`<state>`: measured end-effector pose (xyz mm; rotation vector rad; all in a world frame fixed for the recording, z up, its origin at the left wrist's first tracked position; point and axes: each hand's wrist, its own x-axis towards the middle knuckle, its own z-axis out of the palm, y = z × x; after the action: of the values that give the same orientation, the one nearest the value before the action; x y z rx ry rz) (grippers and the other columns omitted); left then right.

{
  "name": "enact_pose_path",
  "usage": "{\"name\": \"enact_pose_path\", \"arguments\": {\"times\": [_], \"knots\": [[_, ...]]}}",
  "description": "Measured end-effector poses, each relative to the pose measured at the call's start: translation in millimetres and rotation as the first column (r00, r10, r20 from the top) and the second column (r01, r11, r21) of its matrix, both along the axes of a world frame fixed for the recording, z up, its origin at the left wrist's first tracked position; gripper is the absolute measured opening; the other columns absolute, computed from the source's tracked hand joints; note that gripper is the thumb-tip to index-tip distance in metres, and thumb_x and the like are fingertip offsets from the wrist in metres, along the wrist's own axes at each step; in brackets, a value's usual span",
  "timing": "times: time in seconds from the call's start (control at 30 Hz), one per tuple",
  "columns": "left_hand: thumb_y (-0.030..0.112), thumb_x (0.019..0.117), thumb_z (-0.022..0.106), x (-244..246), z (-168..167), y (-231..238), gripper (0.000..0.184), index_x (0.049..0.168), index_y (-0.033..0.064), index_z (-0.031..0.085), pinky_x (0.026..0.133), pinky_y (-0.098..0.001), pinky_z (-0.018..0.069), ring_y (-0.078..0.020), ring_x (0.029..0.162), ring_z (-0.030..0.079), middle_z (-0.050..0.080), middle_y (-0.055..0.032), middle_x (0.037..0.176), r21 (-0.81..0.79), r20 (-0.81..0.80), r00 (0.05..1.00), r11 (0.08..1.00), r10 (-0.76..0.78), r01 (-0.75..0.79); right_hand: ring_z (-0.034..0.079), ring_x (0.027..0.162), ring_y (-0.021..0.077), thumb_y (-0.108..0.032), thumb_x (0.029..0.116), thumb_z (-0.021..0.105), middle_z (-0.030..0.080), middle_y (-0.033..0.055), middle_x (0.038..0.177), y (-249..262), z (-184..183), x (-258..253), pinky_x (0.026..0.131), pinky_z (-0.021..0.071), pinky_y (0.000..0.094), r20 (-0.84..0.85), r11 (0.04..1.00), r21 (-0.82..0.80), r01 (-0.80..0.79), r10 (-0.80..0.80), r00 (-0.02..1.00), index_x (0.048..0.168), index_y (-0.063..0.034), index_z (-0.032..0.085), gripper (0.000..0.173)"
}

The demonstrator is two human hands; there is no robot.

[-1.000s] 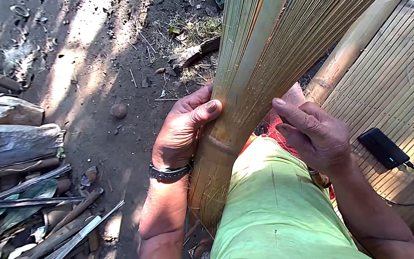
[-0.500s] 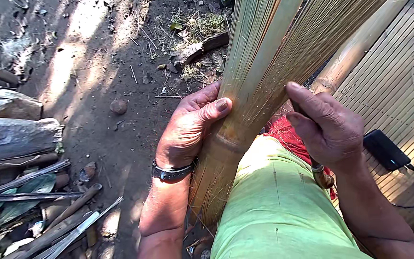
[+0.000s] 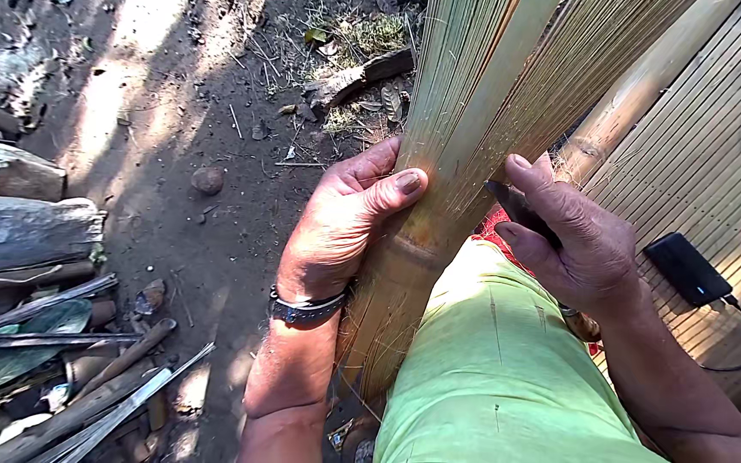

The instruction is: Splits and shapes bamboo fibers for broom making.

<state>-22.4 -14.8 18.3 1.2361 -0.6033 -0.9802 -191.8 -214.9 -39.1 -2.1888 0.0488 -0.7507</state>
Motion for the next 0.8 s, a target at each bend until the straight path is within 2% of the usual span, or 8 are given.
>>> {"name": "enact_pose_path", "arguments": {"times": [0.53,0.8], "knots": [[0.014,0.1074,0.049,-6.4,4.6,-1.6,0.032,0.137,0.0038,0.057,0.069,-0.0237,0.0616,-0.0124,0.079,0.071,0.071,-0.0095,0.103,0.033,0.053,0.998,0.999,0.030,-0.032,0.056,0.067,0.0107,-0.020,0.1004,0.065,0.059,0.0049,0.089,-0.8,-2.2,-5.9,0.053,0.0474,0.0254,0.001,1.000,-0.023,0.008,-0.008,1.000,0.155,-0.0184,0.049,0.056],[0.014,0.1071,0.051,-8.6,5.2,-1.9,0.033,0.139,0.0048,0.056,0.071,-0.0254,0.0625,-0.0143,0.084,0.072,0.072,-0.0099,0.107,0.060,0.096,0.995,0.998,0.031,-0.037,0.057,0.068,0.0106,-0.020,0.1006,0.065,0.059,0.0050,0.091,-1.7,-2.6,-8.9,0.053,0.0483,0.0260,-0.017,1.000,-0.017,0.011,-0.011,1.000,0.155,-0.0192,0.049,0.057]]}}
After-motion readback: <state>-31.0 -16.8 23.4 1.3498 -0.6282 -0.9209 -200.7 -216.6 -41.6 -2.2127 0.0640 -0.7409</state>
